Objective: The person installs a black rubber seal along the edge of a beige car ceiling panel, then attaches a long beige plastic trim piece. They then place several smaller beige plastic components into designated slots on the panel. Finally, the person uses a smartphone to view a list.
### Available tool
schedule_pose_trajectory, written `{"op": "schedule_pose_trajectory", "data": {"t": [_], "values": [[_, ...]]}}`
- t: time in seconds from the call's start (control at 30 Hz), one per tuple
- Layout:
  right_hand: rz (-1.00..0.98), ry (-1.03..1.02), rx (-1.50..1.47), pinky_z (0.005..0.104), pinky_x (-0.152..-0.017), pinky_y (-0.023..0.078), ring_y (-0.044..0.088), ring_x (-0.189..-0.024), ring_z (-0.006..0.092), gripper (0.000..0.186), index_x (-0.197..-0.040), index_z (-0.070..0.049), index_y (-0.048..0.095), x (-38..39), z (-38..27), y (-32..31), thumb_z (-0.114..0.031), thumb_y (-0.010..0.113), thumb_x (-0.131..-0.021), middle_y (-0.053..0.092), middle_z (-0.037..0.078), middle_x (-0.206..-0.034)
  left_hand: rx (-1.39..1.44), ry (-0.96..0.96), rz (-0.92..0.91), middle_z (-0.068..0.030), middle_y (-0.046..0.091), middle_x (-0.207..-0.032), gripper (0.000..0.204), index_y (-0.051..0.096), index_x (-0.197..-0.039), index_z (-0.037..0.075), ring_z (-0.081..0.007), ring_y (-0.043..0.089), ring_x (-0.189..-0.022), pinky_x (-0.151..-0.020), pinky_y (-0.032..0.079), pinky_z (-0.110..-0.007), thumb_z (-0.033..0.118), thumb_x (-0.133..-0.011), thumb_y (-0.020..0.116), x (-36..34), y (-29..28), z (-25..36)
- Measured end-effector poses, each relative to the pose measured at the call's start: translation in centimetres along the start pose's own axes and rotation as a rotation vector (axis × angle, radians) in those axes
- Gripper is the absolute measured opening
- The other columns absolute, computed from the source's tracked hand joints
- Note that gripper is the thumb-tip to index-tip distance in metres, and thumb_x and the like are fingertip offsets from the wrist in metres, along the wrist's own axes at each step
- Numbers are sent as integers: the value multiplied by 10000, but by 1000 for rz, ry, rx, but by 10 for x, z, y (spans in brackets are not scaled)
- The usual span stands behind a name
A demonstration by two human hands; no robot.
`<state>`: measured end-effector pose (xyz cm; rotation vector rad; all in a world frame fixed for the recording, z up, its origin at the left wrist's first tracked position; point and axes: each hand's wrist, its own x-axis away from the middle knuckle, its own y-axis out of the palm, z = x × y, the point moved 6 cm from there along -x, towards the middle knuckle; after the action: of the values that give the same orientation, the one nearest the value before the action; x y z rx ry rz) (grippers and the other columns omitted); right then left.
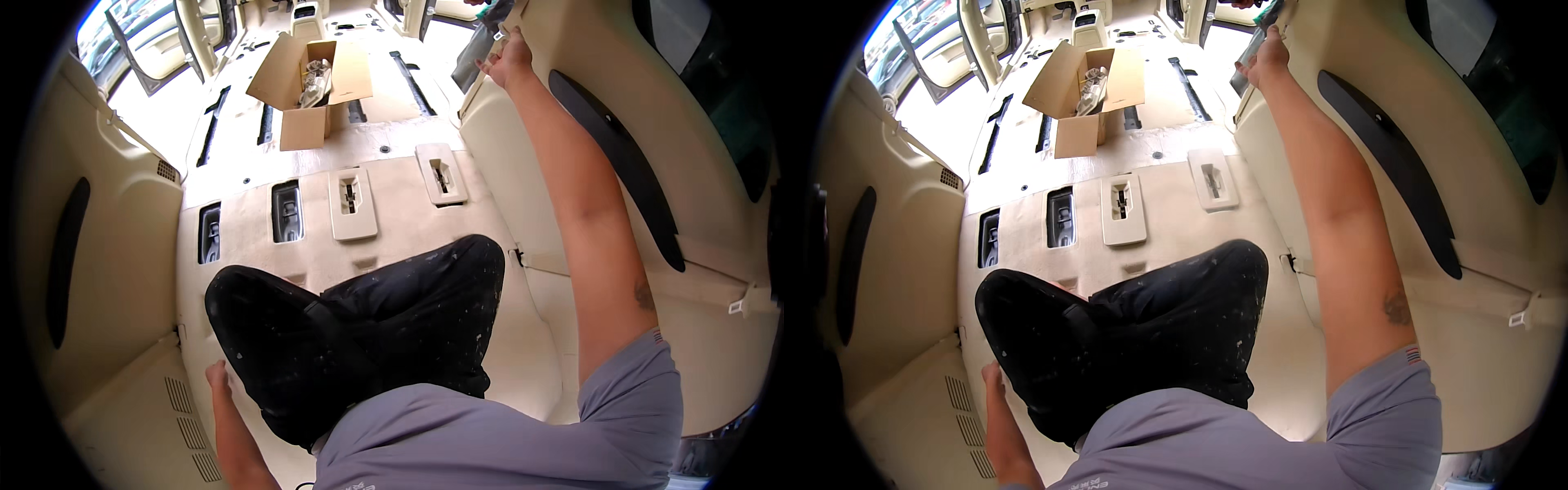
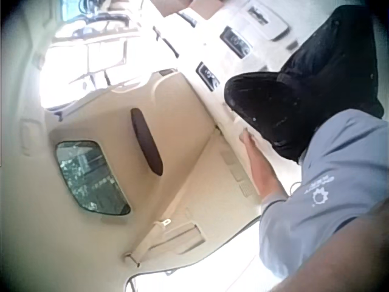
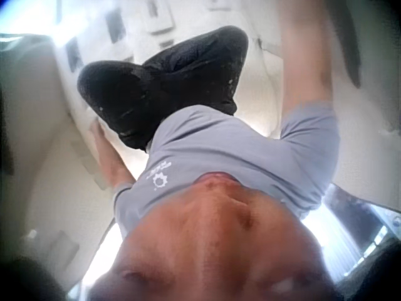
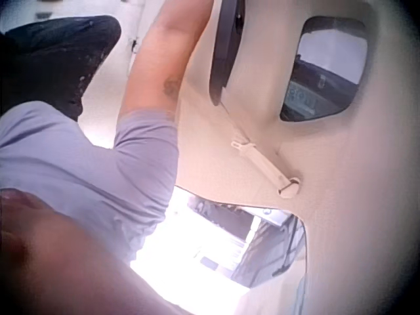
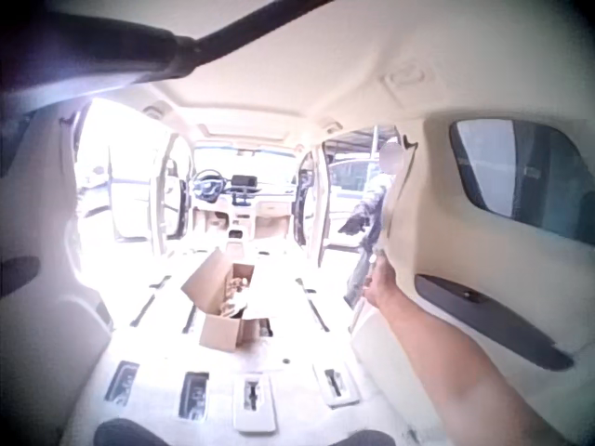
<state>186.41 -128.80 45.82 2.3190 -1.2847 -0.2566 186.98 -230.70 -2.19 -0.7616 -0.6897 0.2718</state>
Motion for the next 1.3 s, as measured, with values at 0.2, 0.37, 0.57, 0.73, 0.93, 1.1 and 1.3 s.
{"op": "schedule_pose_trajectory", "data": {"t": [0.2, 0.37, 0.57, 0.73, 0.93, 1.1, 1.3], "values": [[16, -77, -52, 595, -1088, 404, 405, -1378, 334, 723, -1569, -74, 301, -32, 6, 22, -571, 409, -1055, 366, 147, -1523, 765, 8, -392, -145, 727, -1018, 452, 681, -1147, -62, -243, 693, -893, -834, 554, -414, 367, -1024, 610, 112, 72, 182], [9, -74, -285, 525, -880, 500, 550, -1137, 300, 565, -1371, -132, 503, -76, 46, 46, -570, 465, -1016, 553, 97, -1282, 342, 569, -50, -170, 719, -1126, 514, 669, -1190, -41, -269, 681, -1041, -937, 524, -400, 426, -1108, 472, 173, 25, 280], [-106, -62, -557, 665, -980, 470, 514, -1271, 238, 783, -1385, -190, 539, -195, 35, -33, -818, 432, -929, 548, 132, -1394, -164, 713, 261, -267, 669, -1235, 485, 632, -1268, -28, -467, 606, -1151, -1021, 465, -495, 395, -1085, 477, 205, 71, 334], [-260, -53, -616, 491, -885, 520, 552, -1104, 288, 541, -1395, -103, 533, -45, 102, -16, -512, 379, -1077, 555, 140, -1311, -466, 1107, 451, -236, 692, -1211, 395, 662, -1229, -29, -439, 630, -1139, -1037, 461, -481, 299, -1017, 607, 265, 68, 374], [-222, 324, -695, 442, -819, 524, 575, -1083, 270, 531, -1372, -112, 564, 178, 195, -12, -523, 402, -1077, 604, 112, -1281, 594, 840, -1064, -156, 731, -1218, 363, 642, -1310, -77, -210, 703, -1083, -938, 536, -331, 195, -1094, 535, 311, 182, 456], [-441, 495, -766, 447, -828, 515, 585, -1149, 303, 651, -1479, -81, 490, 264, 235, 10, -574, 358, -1076, 598, 150, -1366, 908, 799, -1564, -191, 591, -1446, 652, 455, -1530, -7, -286, 623, -1244, -1014, 522, -453, 495, -1115, 413, 373, 211, 519], [-620, 773, -679, 525, -792, 563, 636, -1180, 387, 769, -1498, 6, 467, 261, 281, 10, -614, 302, -1073, 617, 211, -1383, 1111, 559, -1679, -195, 543, -1492, 917, 403, -1553, 4, -343, 578, -1320, -1065, 484, -538, 739, -1004, 407, 326, 223, 517]]}}
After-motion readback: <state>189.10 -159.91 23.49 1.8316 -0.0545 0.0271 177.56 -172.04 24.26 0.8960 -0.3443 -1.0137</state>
